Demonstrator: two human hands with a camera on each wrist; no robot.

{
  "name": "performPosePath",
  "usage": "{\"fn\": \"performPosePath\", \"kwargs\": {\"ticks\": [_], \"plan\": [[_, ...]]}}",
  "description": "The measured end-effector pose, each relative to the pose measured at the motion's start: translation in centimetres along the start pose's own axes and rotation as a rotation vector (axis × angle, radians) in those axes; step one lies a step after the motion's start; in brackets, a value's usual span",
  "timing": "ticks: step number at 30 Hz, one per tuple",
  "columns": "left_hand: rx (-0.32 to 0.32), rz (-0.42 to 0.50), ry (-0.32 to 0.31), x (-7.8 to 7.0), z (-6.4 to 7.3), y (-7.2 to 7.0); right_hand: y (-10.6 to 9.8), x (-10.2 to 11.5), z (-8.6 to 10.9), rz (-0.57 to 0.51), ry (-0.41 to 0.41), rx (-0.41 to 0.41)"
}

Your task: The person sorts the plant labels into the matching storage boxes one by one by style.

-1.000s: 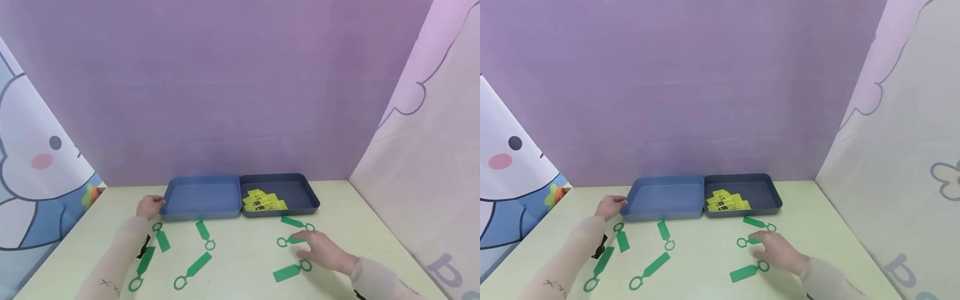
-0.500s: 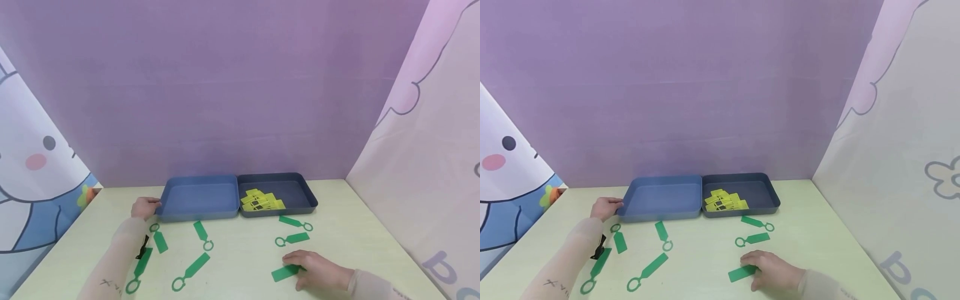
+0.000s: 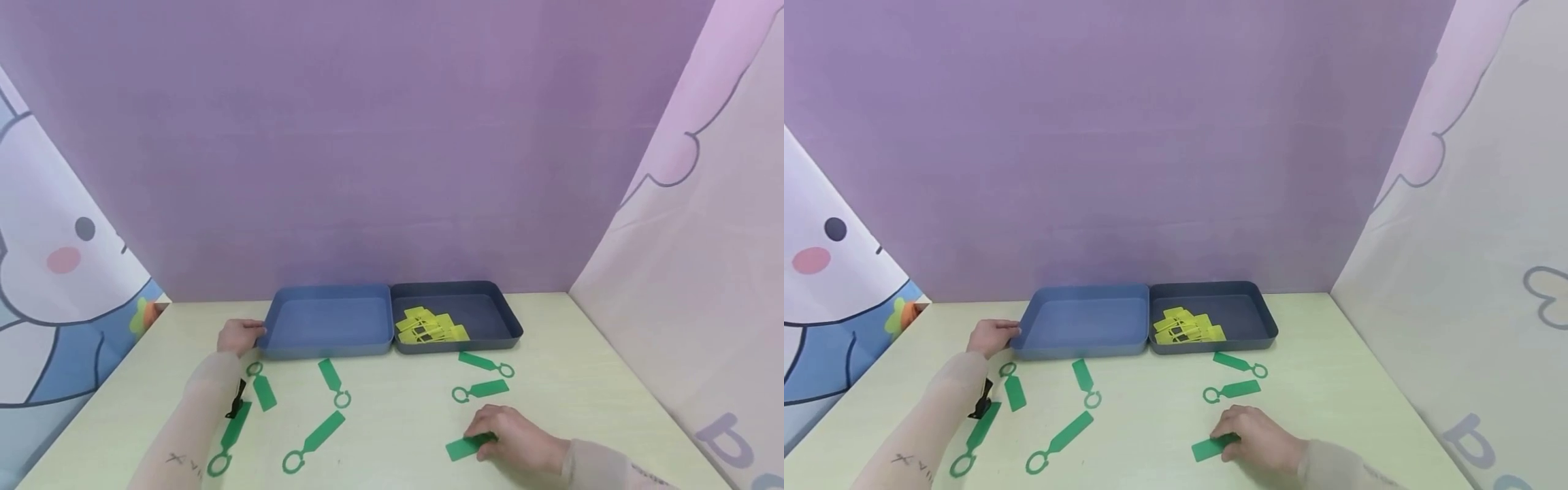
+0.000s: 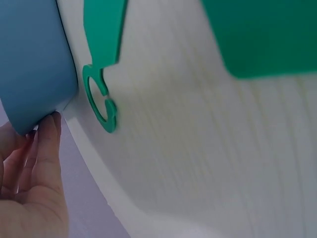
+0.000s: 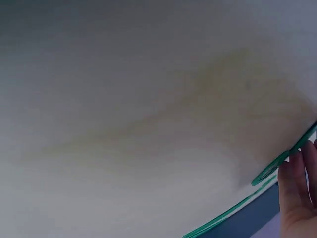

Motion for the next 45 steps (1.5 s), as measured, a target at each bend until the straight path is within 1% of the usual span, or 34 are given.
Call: {"fn": "performPosePath", "kwargs": {"ticks": [2, 5, 10, 14, 18, 22, 26, 32, 38, 41, 45], "plan": [[0.0, 0.008, -0.003, -0.1, -0.1, 0.0, -0.1, 0.2, 0.0, 0.008, -0.033, -0.021], [-0.007, 0.016, -0.009, -0.1, 0.0, 0.1, -0.2, 0.3, -0.2, 0.028, -0.048, -0.023], [-0.02, 0.025, -0.013, -0.3, 0.3, 0.2, -0.2, 0.3, -0.4, 0.058, -0.035, 0.011], [-0.023, 0.022, -0.023, -0.3, 0.4, 0.3, -0.2, 0.2, -0.5, 0.072, -0.034, 0.055], [-0.026, 0.013, -0.015, -0.2, 0.5, 0.3, -0.1, 0.1, -0.8, 0.076, -0.049, 0.104], [-0.026, 0.015, -0.006, -0.2, 0.4, 0.1, -0.2, 0.1, -1.2, 0.087, -0.064, 0.132], [-0.03, 0.02, -0.008, -0.2, 0.4, 0.1, -0.2, 0.0, -1.4, 0.078, -0.041, 0.156], [-0.04, 0.029, -0.027, -0.1, 0.6, 0.1, -0.1, 0.1, -1.6, 0.082, -0.027, 0.143], [-0.042, 0.042, -0.019, -0.1, 0.8, -0.1, 0.0, 0.4, -2.2, 0.043, -0.022, 0.126], [-0.043, 0.046, -0.014, -0.2, 0.7, -0.1, -0.2, 0.5, -2.6, 0.033, -0.032, 0.084], [-0.044, 0.056, -0.015, -0.4, 0.7, 0.1, -1.0, 0.5, -3.3, 0.022, -0.02, 0.025]]}}
Point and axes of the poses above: each hand's wrist, its own z-axis away from the middle knuckle, its own y-axis out of the palm, x = y × z, the point moved 5 cm from there along -z, towards the middle knuckle, and after that the axes turned 12 degrees about z, right-handed, at the moved point
